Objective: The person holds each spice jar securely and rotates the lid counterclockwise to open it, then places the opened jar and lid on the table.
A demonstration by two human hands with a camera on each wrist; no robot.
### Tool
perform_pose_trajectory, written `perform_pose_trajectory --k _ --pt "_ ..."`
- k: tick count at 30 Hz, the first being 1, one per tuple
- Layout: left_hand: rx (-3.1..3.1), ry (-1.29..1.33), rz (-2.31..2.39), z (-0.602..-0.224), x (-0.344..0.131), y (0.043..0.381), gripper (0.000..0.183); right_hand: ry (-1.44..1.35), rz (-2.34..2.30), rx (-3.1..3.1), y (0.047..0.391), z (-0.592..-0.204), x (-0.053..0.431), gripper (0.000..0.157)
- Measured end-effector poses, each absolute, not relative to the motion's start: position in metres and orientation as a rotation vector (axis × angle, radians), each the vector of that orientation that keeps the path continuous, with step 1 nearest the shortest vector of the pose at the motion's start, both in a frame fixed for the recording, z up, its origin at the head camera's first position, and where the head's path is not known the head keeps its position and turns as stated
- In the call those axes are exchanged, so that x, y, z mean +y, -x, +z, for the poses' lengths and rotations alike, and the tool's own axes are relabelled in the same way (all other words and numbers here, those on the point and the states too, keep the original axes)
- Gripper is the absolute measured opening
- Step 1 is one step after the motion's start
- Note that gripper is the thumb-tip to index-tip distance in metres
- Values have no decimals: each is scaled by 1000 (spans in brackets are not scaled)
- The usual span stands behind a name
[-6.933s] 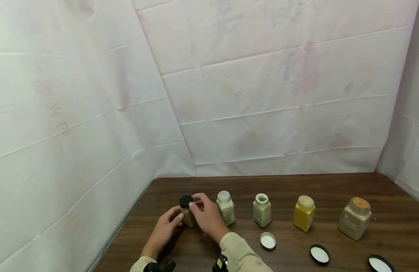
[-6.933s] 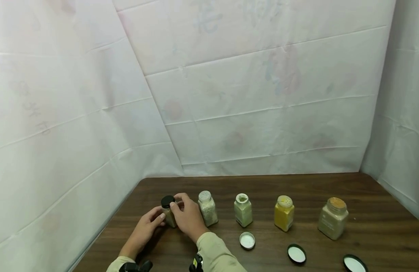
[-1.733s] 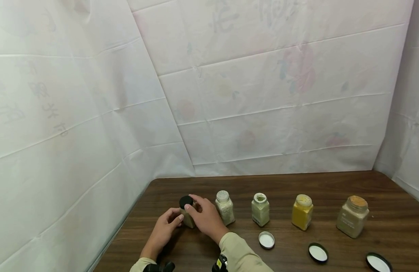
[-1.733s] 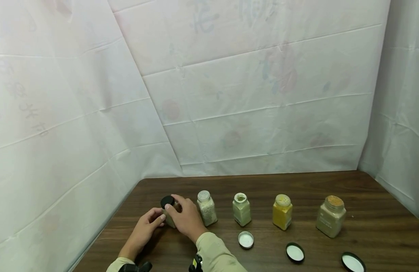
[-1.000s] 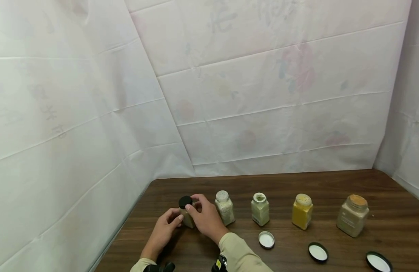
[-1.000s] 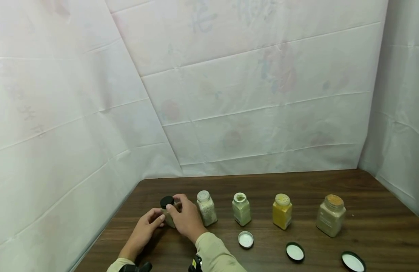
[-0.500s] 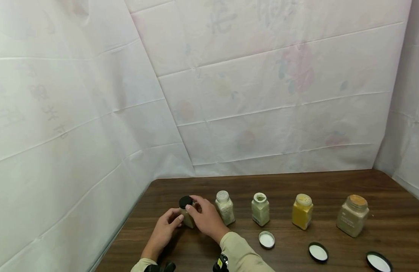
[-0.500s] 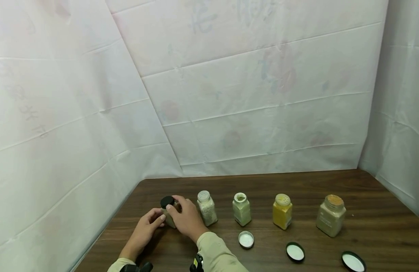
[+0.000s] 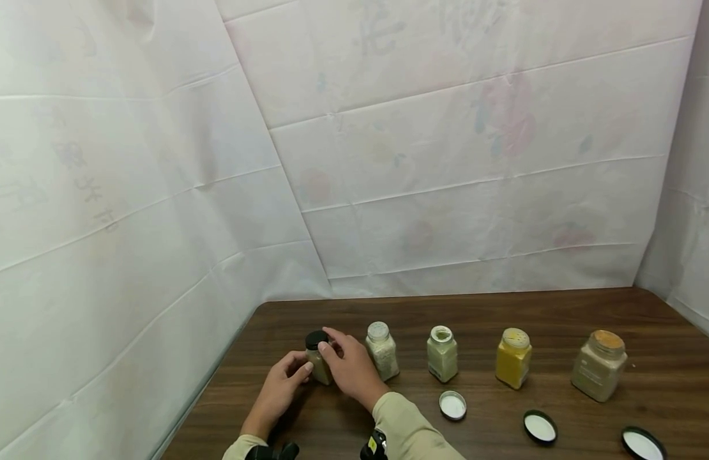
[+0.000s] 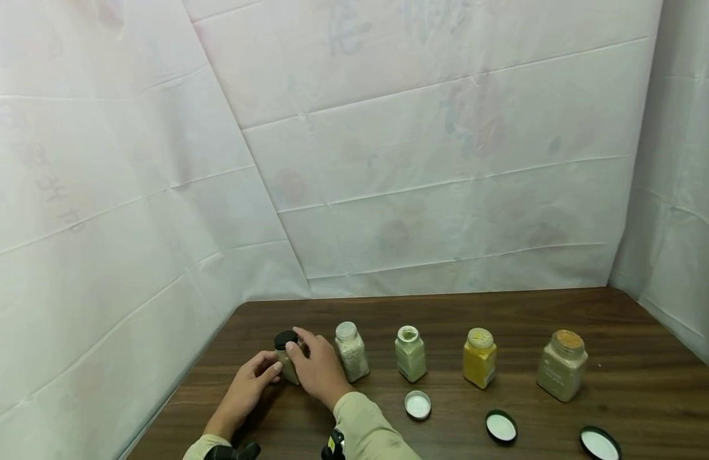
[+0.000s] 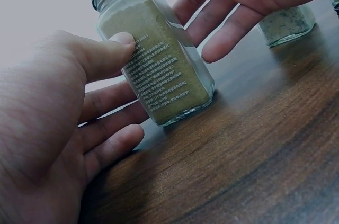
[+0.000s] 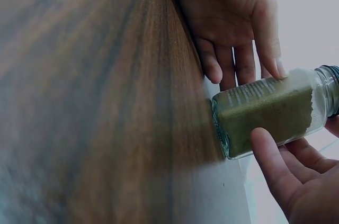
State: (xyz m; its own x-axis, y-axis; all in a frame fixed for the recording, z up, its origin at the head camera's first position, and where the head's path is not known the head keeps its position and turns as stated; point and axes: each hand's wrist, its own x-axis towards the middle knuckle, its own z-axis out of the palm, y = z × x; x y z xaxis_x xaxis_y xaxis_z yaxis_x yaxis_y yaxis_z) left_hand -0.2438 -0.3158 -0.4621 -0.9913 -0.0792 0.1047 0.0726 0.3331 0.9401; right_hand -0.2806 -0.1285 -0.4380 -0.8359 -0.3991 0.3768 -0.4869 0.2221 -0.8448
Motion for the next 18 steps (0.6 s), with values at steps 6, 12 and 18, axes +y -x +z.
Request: perform_pose_trajectory --k 6,12,18 --pt "-2410 12 -1739 -463 -314 243 33 -817 1792 -2399 278 -436 -128 41" --pt "-2406 -4 -1735 -463 -315 245 29 -769 1830 -2397 278 -435 -130 39" --pt "-2458 -17 -1712 -462 -316 245 35 -778 1829 -2383 278 -434 -129 35"
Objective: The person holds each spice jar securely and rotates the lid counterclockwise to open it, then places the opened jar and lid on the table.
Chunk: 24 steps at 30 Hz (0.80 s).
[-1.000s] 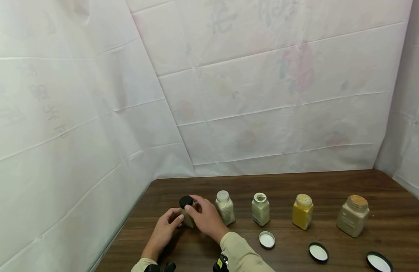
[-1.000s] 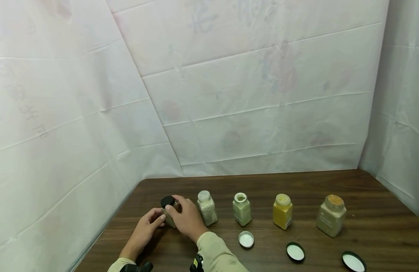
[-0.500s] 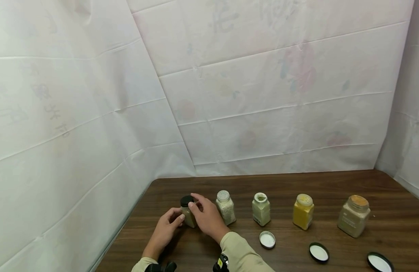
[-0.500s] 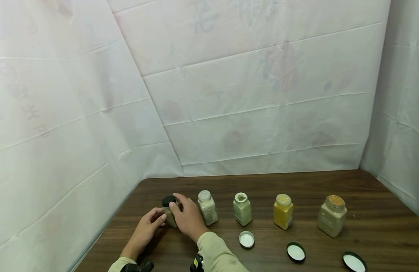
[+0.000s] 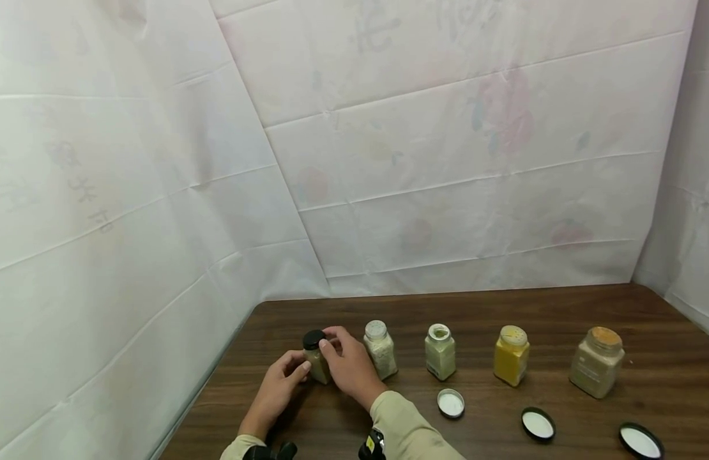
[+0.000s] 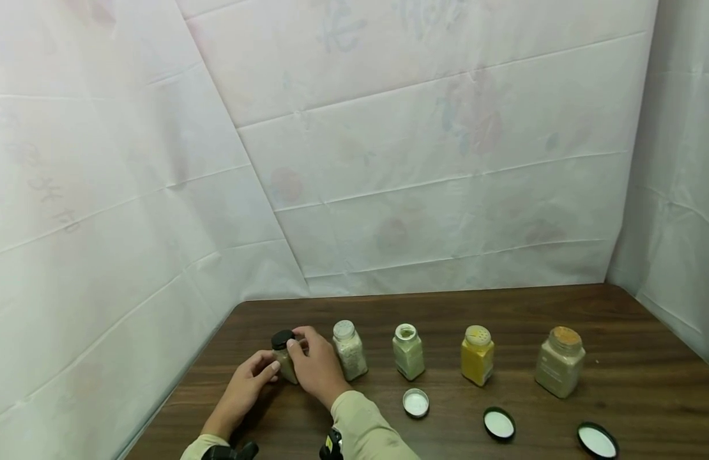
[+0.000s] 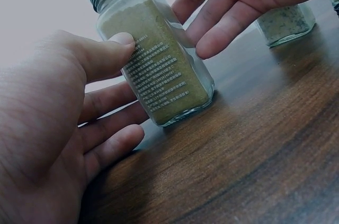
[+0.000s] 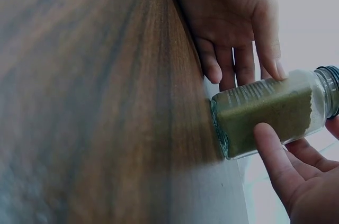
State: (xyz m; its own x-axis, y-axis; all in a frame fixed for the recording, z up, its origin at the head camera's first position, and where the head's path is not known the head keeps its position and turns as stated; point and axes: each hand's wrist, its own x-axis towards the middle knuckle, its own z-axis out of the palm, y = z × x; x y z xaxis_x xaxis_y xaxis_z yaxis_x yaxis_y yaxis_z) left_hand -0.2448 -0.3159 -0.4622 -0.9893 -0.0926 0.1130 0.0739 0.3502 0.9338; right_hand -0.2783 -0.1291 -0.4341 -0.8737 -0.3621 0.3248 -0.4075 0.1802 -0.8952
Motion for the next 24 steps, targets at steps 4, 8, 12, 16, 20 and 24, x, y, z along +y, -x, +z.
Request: perform_pose_trajectory --k 4,8,12,16,20,24 --pt "-2460 -10 -1723 -462 -316 244 37 -783 1836 -2386 279 -435 -129 39" --pt "-2450 4 -1739 -462 -316 245 34 -792 1831 -2402 279 -435 -129 47" --pt "-2445 -12 -1732 -463 -317 246 33 -804 1809 -2415 279 -434 -129 52" --pt "-2448 -12 -1744 -460 -317 243 32 -803 1801 -2420 279 -434 -130 57" --pt "-2447 14 -1785 -446 -312 235 28 -791 1778 -2429 279 -435 -132 59" --pt "-2469 15 -1777 -437 -307 231 27 -780 1752 -2425 278 -434 -131 58"
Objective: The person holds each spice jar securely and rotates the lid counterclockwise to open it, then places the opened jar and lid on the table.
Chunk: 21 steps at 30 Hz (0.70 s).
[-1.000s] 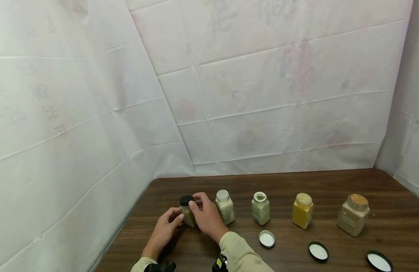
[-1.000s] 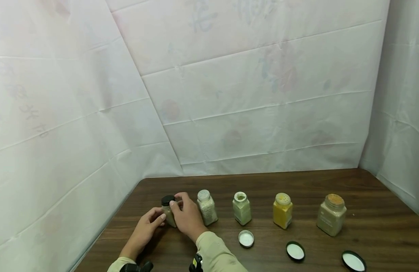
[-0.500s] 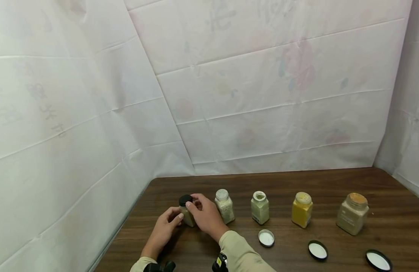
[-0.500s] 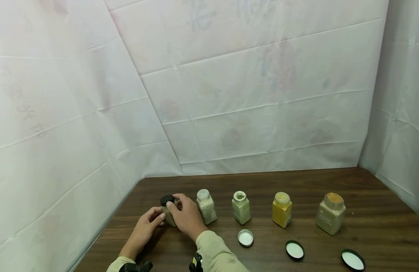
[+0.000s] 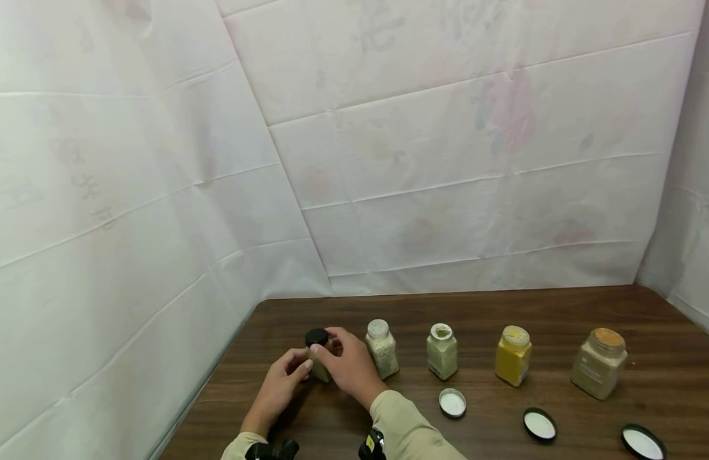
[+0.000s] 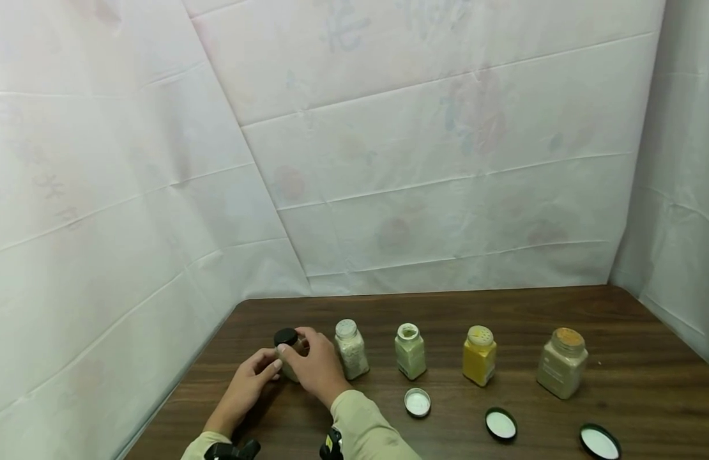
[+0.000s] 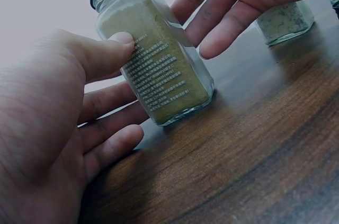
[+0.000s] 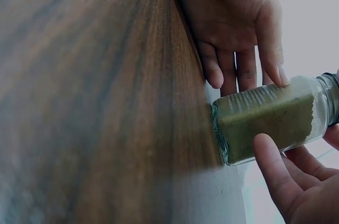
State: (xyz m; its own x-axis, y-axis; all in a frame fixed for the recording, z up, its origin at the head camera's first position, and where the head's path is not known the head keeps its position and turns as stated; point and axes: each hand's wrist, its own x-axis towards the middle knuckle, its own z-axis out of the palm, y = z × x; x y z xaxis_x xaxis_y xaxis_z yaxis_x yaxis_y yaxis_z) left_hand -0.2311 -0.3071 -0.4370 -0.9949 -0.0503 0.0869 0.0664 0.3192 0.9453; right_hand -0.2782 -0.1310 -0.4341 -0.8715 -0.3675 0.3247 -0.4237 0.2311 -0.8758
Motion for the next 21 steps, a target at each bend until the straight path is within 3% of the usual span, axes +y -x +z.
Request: perform_pose_trajectory --k 15,21 --pt "-2424 -2 -1767 -463 -317 244 32 -736 1820 -2405 277 -434 -131 52" --pt "-2429 21 -1729 -463 -316 245 33 -714 1826 -2379 277 -434 -131 41"
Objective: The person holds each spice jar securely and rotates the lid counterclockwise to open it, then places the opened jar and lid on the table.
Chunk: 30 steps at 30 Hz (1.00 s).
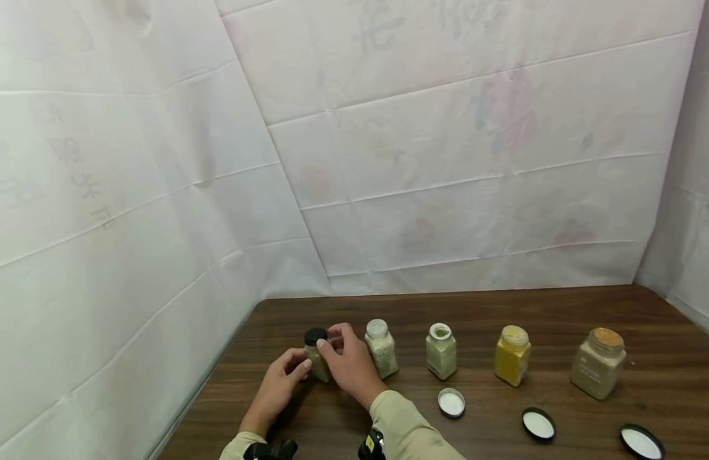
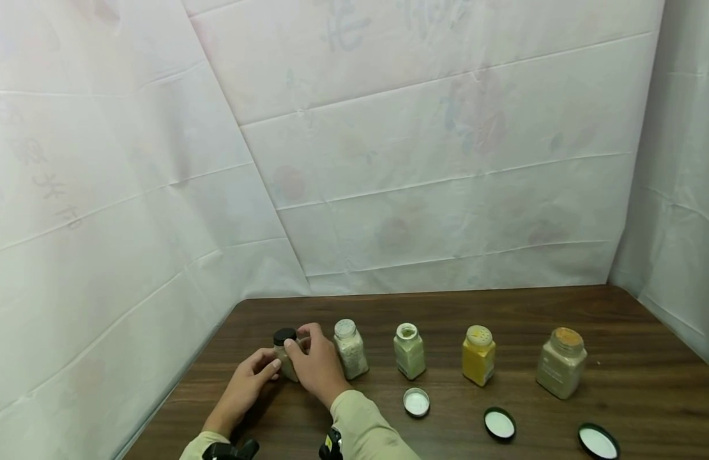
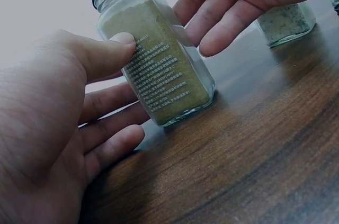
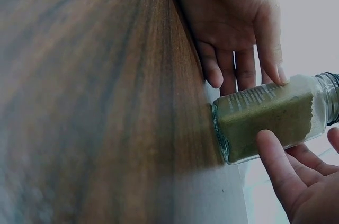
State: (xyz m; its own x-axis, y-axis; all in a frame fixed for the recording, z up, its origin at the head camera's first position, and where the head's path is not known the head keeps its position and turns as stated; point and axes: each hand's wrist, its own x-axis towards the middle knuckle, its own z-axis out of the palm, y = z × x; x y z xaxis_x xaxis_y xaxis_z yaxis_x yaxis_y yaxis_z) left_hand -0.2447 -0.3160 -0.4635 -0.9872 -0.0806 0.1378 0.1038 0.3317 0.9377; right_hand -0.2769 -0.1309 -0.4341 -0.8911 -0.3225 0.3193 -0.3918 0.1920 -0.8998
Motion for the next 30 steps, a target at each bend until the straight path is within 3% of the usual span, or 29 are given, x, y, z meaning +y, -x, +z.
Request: perform_pose_trajectory --k 9,21,30 --pt "-2410 22 -1786 -452 -311 241 28 -741 1820 -2362 278 -435 -131 31" --pt "-2414 -4 -1751 -460 -315 245 30 -720 1728 -2411 275 -432 -134 53" --pt "-2409 17 -1764 -439 -304 234 22 -699 1739 -2386 273 -432 -134 48"
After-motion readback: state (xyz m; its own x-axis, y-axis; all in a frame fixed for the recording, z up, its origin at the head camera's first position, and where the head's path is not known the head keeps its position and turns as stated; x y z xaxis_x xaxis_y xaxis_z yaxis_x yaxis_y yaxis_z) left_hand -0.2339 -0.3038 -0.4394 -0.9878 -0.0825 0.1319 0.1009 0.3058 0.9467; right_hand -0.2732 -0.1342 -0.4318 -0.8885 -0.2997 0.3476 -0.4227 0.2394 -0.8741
